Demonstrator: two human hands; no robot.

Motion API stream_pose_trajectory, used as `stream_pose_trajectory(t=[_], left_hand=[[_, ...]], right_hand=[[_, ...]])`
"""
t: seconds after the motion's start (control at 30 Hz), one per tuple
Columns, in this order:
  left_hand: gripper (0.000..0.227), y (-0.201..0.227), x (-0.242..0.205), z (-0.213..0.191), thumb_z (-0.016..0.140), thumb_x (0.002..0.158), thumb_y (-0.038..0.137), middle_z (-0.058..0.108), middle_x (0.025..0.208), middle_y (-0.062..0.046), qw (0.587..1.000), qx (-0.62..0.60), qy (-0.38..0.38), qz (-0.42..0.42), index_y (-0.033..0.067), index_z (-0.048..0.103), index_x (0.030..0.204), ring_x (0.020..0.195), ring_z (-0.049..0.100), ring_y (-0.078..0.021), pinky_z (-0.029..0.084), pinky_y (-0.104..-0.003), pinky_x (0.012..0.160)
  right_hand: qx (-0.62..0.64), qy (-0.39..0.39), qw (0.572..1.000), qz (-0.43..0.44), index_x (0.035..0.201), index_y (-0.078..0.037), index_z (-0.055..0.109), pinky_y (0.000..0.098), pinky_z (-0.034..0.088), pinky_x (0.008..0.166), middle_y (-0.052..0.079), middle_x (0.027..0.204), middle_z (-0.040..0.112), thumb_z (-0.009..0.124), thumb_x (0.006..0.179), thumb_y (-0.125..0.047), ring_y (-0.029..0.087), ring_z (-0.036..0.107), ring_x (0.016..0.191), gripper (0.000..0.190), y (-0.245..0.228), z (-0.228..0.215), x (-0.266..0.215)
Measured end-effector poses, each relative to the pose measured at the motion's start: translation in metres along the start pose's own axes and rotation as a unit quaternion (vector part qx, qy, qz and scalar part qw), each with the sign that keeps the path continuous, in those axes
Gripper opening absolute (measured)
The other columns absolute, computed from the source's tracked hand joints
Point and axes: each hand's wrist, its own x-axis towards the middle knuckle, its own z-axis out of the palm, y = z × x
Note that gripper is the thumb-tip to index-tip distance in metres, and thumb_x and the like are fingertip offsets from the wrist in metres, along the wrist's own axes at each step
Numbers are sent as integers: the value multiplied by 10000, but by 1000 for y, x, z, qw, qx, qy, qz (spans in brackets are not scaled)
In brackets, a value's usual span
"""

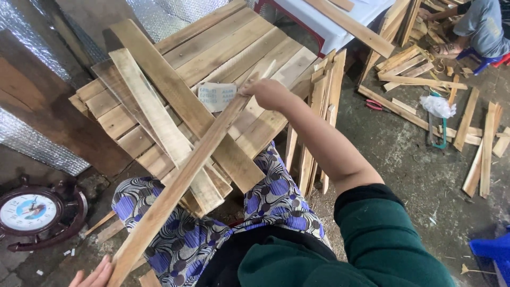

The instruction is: Manually sanding wooden planks using sandpaper in a workshop environment.

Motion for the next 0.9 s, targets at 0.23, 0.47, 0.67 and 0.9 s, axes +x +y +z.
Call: stream_pose_trajectory(t=[0.23,0.47,0.67,0.9], left_hand=[[599,74,8,-80,621,828,350,745,1314,-117,955,-185,-73,-222,66,731,1343,1256,670,-229,493,-383,1026],[318,152,-33,-90,692,882,193,819,1044,-126,885,-277,-21,-374,30,809,1129,1034,716,-198,504,-359,899],[216,149,-45,-55,774,849,181,813,979,-81,877,-356,103,-305,32,823,997,870,711,-135,541,-292,784],[171,164,-24,-59,703,899,64,776,849,-210,728,-589,130,-325,-65,742,1005,605,769,-320,646,-359,614]], right_hand=[[239,-120,954,-138,1234,-207,723,546,506,1002,94,1180,745,324,827,61,375,671,1144,630,-132,-60,-62],[261,142,889,-350,1295,-51,638,474,430,1191,175,1372,624,443,1061,-99,347,580,1318,310,-124,-22,-74],[219,137,966,-19,1389,-157,619,407,406,1068,152,1331,648,421,945,-130,327,583,1255,486,21,59,-11],[283,61,957,-16,1352,-160,626,445,329,1185,66,1451,576,352,1022,-9,276,487,1373,455,-138,-21,-52]])
